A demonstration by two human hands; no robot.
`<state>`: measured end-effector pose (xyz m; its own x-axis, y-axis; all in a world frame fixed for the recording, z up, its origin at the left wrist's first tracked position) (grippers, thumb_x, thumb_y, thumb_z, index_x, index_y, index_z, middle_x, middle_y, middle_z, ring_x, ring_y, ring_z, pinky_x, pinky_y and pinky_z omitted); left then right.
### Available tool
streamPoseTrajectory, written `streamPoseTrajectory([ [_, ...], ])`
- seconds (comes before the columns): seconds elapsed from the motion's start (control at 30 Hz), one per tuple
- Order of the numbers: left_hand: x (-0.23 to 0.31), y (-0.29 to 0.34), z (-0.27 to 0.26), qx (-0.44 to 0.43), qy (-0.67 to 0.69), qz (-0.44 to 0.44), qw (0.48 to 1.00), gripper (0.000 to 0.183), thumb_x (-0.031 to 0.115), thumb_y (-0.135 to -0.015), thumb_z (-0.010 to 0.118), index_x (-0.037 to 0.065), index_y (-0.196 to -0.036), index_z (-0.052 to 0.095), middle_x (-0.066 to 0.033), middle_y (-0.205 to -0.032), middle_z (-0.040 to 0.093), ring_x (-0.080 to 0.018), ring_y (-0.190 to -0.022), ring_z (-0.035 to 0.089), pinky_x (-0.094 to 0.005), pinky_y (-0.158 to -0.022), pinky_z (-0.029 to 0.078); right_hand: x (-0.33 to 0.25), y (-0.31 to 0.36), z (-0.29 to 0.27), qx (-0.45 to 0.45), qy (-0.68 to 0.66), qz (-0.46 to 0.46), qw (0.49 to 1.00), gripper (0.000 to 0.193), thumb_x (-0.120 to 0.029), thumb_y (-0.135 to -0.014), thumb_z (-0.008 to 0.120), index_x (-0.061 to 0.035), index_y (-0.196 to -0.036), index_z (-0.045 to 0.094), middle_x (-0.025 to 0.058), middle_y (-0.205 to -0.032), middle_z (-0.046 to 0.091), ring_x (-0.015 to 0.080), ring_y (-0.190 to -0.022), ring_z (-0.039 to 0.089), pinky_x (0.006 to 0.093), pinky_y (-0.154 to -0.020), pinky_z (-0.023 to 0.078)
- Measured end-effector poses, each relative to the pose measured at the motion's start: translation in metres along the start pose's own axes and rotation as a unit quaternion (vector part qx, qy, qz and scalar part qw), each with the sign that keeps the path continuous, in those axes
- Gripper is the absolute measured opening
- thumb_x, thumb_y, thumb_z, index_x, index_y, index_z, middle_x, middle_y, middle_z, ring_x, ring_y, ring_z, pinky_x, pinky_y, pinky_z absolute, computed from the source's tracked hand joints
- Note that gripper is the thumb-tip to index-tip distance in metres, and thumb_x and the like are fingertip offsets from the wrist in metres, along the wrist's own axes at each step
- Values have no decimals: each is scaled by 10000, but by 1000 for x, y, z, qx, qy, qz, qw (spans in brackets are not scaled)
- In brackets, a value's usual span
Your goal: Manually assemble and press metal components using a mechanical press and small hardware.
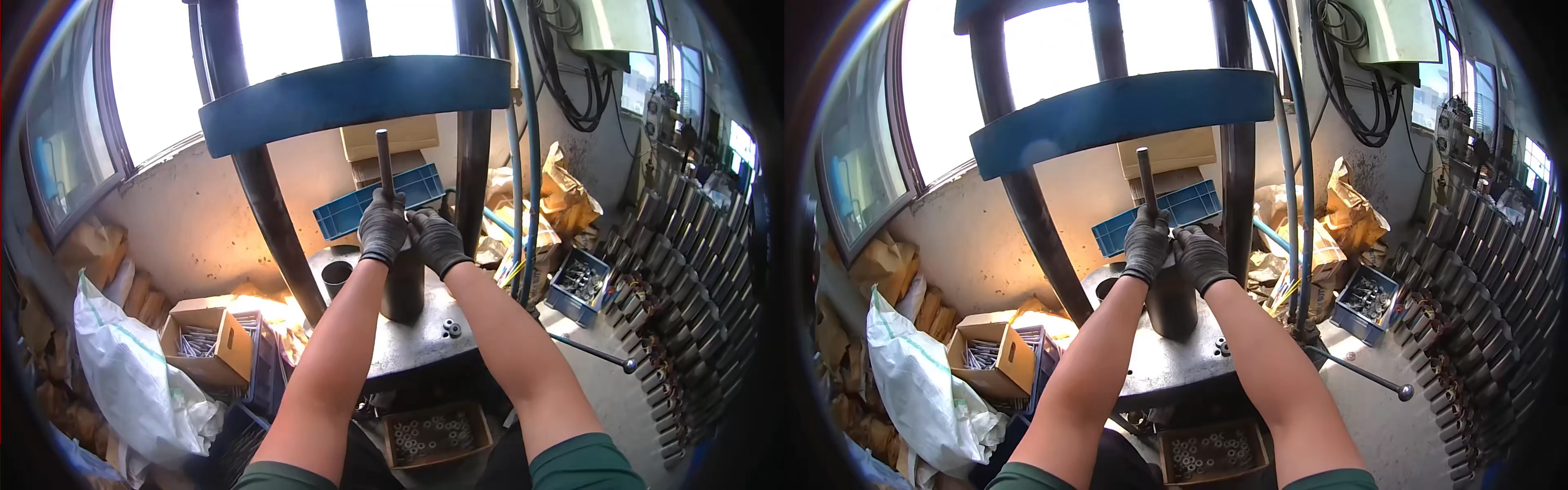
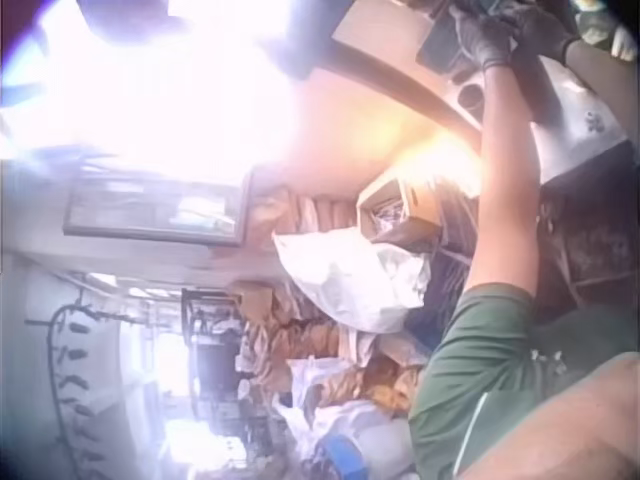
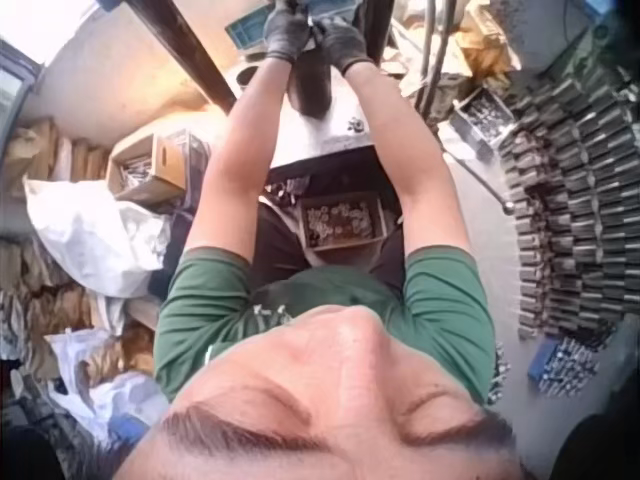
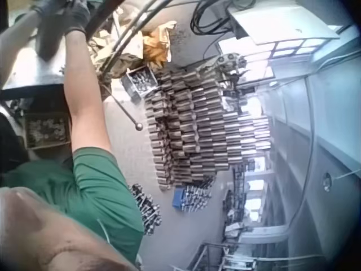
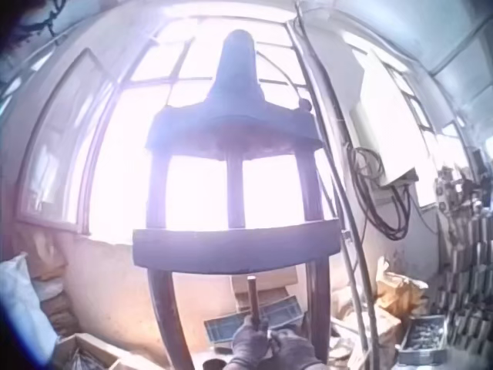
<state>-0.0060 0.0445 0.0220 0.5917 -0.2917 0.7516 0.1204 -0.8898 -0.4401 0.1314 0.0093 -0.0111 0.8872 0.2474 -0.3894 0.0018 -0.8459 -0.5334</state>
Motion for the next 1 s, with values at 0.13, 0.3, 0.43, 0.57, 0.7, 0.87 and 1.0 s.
streamPoseTrajectory([
  [0.13, -9, -6, 1, 46, 116, 70, 990, 335, 372, -1024, 670, 99, -1193, 573, -176, -978, 724, -383, -914, 708, -496, -796, 548, -10, -4, -6, 51, -35, -12, 998, 345, -350, -1005, 611, -168, -1275, 724, 104, -1319, 672, 362, -1106, 694, 471, -985, 546],
  [0.3, -21, 3, 1, 123, 574, 128, 800, 147, 179, -1073, 634, 71, -1107, 542, -24, -752, 613, -128, -611, 562, -300, -563, 518, -7, 1, -5, 57, -48, -26, 997, 352, -365, -993, 637, -163, -1267, 724, 117, -1259, 696, 371, -1091, 695, 476, -966, 550],
  [0.43, -24, -1, -3, 48, 592, 114, 796, 168, 234, -1070, 649, 89, -1059, 566, -11, -759, 638, -75, -578, 547, -230, -532, 488, -4, 1, -4, 59, -57, -23, 996, 371, -359, -982, 662, -162, -1295, 692, 145, -1230, 709, 372, -1092, 695, 487, -937, 555],
  [0.57, -35, -11, -3, 45, 534, 54, 843, 175, 256, -1067, 655, 105, -1035, 573, -10, -782, 667, -60, -581, 562, -218, -530, 474, -15, 1, -9, 49, -58, -18, 997, 418, -350, -978, 673, -164, -1352, 653, 154, -1194, 726, 386, -1060, 702, 497, -927, 553],
  [0.7, -25, -12, 7, 13, 508, 52, 860, 153, 213, -1070, 648, 94, -1078, 553, -14, -775, 618, -108, -573, 536, -278, -549, 481, -9, 0, -11, 56, -55, -12, 997, 419, -342, -977, 670, -159, -1354, 654, 168, -1162, 731, 392, -1043, 706, 497, -929, 553],
  [0.87, -21, -26, 9, 46, 454, 120, 882, 172, 218, -1079, 631, 77, -1097, 534, -26, -782, 611, -128, -582, 550, -289, -541, 484, -2, -2, -31, -3, -51, -110, 993, 380, -304, -952, 682, -116, -1283, 671, 184, -1117, 724, 389, -1014, 707, 490, -916, 559],
  [1.0, 17, -10, 2, -58, 400, 56, 913, 184, 213, -1085, 615, 65, -1116, 509, -41, -760, 589, -152, -599, 580, -327, -533, 505, 9, 47, -83, -103, 75, -228, 965, 244, -216, -897, 689, -80, -1099, 683, 180, -1025, 700, 384, -946, 714, 478, -838, 576],
])
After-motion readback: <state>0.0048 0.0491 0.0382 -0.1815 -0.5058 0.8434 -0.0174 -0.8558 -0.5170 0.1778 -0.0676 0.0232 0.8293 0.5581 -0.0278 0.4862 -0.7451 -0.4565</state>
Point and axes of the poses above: each hand's wrist, its own y-axis away from the middle knuckle, its own z-axis out of the palm, x = y × z, the point moved 5 cm from there along -y, towards the middle knuckle
